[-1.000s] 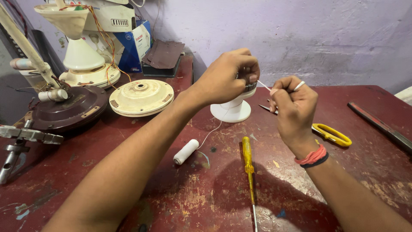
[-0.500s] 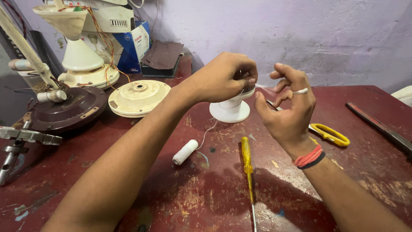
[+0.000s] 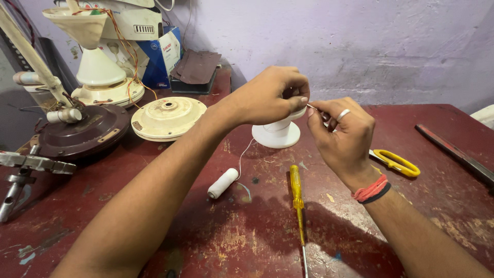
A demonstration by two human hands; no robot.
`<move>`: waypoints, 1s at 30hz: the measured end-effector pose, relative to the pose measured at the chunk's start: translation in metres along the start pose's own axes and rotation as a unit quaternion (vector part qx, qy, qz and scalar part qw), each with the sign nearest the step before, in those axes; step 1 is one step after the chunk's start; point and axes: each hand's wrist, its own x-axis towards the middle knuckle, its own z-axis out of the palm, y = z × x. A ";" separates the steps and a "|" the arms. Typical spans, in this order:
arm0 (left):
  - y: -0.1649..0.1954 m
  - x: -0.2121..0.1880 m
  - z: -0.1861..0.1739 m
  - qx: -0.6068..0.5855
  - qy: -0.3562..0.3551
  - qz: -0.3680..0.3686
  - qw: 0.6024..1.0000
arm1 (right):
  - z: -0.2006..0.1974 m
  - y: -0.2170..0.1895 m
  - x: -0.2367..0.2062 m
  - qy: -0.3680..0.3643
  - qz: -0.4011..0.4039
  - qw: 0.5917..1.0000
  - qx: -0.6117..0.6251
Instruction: The person works on a disassembled ceiling fan motor, using a screwdriver to adjust internal components and a pair of scissors to cut a white string. They tie the string to the motor assembly and trim the excess.
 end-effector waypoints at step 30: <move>-0.013 -0.076 0.097 0.103 0.155 -0.031 0.982 | 0.028 0.011 -0.019 -0.154 0.017 0.971 -0.182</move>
